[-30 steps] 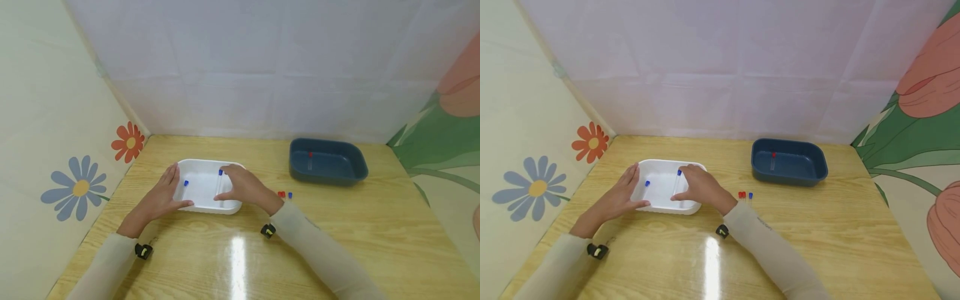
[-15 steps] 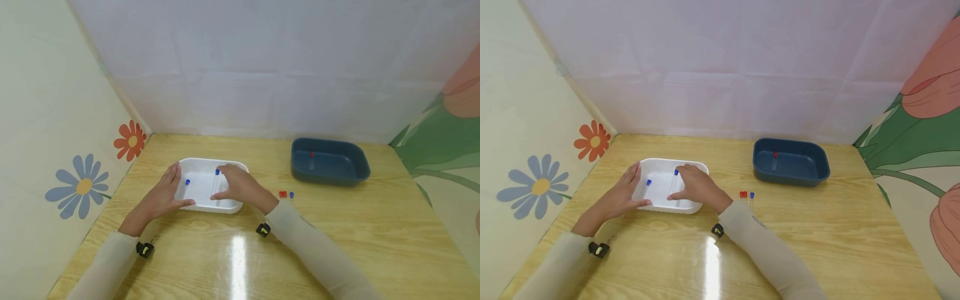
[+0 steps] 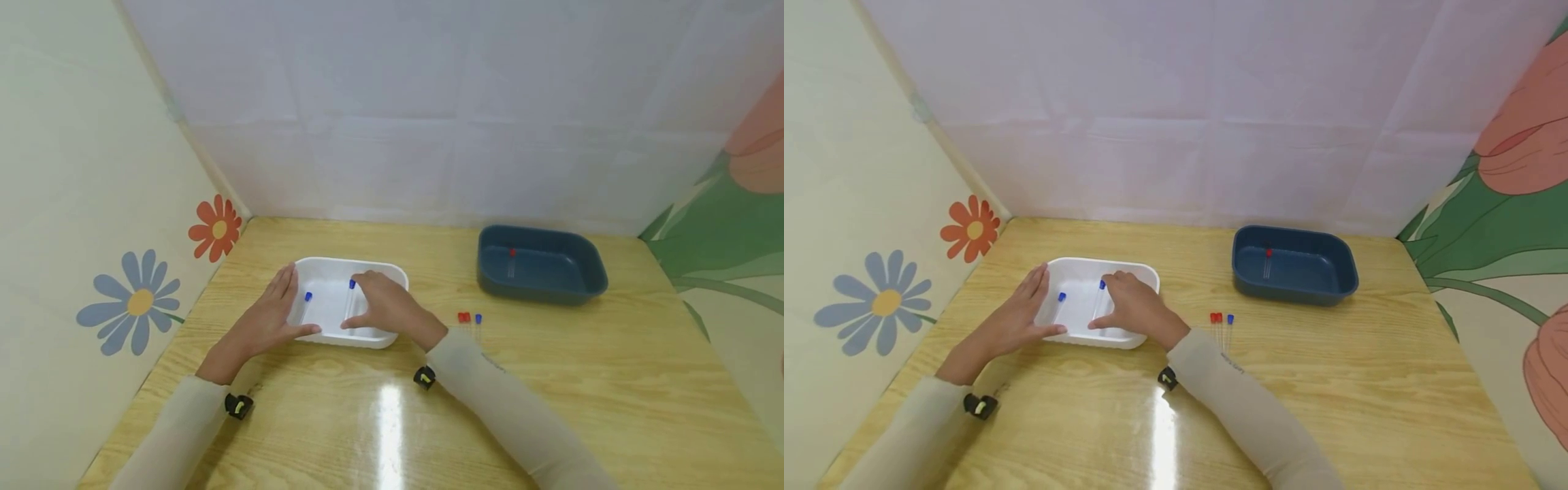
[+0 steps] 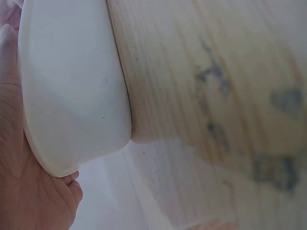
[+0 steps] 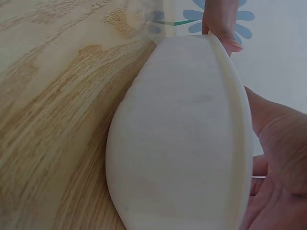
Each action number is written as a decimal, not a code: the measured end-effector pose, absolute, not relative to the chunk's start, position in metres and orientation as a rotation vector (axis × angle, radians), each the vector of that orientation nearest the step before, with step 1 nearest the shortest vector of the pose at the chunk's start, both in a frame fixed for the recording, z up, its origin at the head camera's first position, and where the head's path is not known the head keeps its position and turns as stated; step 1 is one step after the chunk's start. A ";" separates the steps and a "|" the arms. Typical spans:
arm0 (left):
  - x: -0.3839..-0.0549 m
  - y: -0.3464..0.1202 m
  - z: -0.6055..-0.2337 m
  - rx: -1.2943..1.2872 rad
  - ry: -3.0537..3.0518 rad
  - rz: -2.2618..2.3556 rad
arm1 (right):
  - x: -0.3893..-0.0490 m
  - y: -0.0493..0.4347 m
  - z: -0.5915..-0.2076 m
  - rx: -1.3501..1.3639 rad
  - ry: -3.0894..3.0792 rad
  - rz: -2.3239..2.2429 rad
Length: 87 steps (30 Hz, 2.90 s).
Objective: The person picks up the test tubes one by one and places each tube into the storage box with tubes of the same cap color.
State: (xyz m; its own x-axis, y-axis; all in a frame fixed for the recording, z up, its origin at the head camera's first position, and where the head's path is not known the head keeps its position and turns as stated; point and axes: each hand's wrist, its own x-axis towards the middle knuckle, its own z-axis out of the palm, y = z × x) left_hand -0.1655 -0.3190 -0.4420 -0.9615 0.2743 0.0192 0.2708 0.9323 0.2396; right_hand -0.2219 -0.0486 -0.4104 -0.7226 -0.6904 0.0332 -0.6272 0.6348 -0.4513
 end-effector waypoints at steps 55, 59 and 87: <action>-0.166 -0.315 -0.444 0.457 3.079 0.428 | -0.218 -0.086 -0.432 -1.187 2.746 -0.426; -0.165 -0.315 -0.444 0.460 3.076 0.428 | -0.219 -0.088 -0.434 -1.183 2.740 -0.426; -0.167 -0.315 -0.446 0.447 3.072 0.430 | -0.224 -0.095 -0.439 -1.161 2.782 -0.376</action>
State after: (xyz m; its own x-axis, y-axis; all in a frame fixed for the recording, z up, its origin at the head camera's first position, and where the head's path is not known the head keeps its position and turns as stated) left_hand -0.1670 -0.3152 -0.4455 -0.9594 0.2804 0.0316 0.2783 0.9218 0.2700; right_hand -0.2241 -0.0946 -0.4393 -0.7034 -0.7108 -0.0007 -0.6851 0.6783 -0.2656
